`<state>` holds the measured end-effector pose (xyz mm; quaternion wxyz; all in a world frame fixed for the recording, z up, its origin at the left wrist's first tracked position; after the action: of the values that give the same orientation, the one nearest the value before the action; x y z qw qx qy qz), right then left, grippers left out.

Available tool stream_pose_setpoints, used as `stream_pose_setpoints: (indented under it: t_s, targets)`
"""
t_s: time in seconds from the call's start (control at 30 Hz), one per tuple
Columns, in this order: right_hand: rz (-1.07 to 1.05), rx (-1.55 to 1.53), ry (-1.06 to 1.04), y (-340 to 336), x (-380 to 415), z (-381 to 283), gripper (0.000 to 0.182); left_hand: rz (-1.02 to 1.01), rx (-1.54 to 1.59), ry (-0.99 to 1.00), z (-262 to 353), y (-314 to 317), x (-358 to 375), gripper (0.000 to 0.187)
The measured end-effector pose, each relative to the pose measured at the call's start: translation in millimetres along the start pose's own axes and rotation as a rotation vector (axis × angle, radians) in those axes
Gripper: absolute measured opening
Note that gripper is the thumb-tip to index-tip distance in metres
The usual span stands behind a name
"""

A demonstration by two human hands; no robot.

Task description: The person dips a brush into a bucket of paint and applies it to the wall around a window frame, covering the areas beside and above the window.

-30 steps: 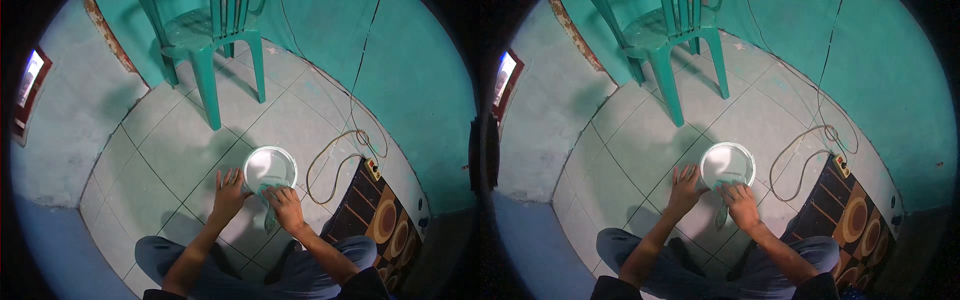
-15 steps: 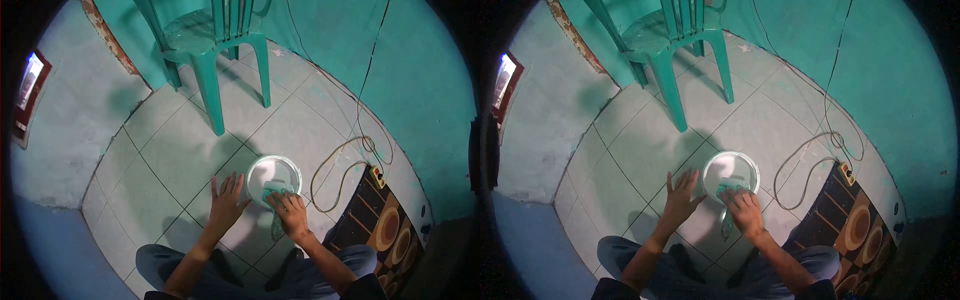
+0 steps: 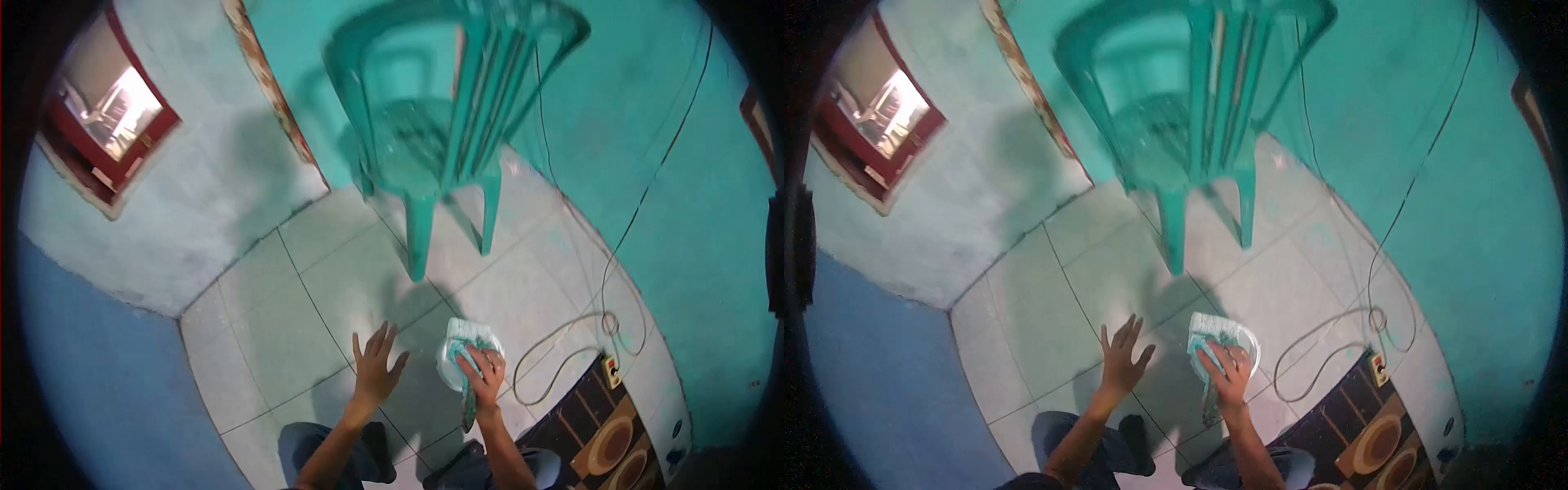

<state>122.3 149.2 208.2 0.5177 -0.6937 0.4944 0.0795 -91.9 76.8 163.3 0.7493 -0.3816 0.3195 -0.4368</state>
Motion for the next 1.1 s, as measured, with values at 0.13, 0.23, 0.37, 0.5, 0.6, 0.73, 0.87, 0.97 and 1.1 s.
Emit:
stream_pose_setpoints:
  t_s: [0.13,0.23,0.37,0.5,0.6,0.73,0.87,0.97,1.1]
  targets:
    - [-0.021,-0.115,-0.053,-32.2,-65.2,-64.0,0.043,0.090,0.066,0.005,30.4,-111.6,1.2,0.066]
    - [0.030,-0.553,0.493,-31.6,-74.1,-81.8,0.044,0.188,0.182,-0.159,50.0,-207.0,13.4,0.064]
    - [-0.075,-0.256,-0.008,-112.5,-202.5,-223.6,0.032,0.221,0.229,-0.327,73.9,-330.9,32.3,0.059]
    - [-0.157,-0.350,-0.044,-165.5,-317.0,-319.8,0.037,0.264,0.307,-0.380,94.0,-475.7,19.5,0.055]
    - [-0.211,-0.382,-0.190,-200.3,-401.6,-400.2,0.044,0.332,0.300,-0.362,90.6,-577.6,10.3,0.051]
    - [-0.167,-0.440,-0.323,-242.4,-480.0,-453.7,0.045,0.439,0.207,-0.296,105.7,-681.5,-4.0,0.043]
    - [-0.149,-0.442,-0.385,-228.2,-530.1,-461.4,0.045,0.488,0.245,-0.303,82.5,-718.6,-31.3,0.042]
    - [-0.134,-0.446,-0.398,-217.6,-566.0,-462.8,0.039,0.509,0.183,-0.242,83.6,-741.7,-62.9,0.041]
    - [-0.135,-0.516,-0.464,-178.8,-614.6,-448.6,0.040,0.578,0.136,-0.140,76.2,-763.3,-116.0,0.041]
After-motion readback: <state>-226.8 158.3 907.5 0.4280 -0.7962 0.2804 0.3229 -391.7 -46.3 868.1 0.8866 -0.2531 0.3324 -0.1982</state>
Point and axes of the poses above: each hand's wrist, its own x-axis away from the middle knuckle, its own y-axis out of the palm, z = x × y, the point moved 10 cm from there along -x, towards the middle knuckle, and after that the axes turned 3 degrees about -x, right-handed, at the moved point
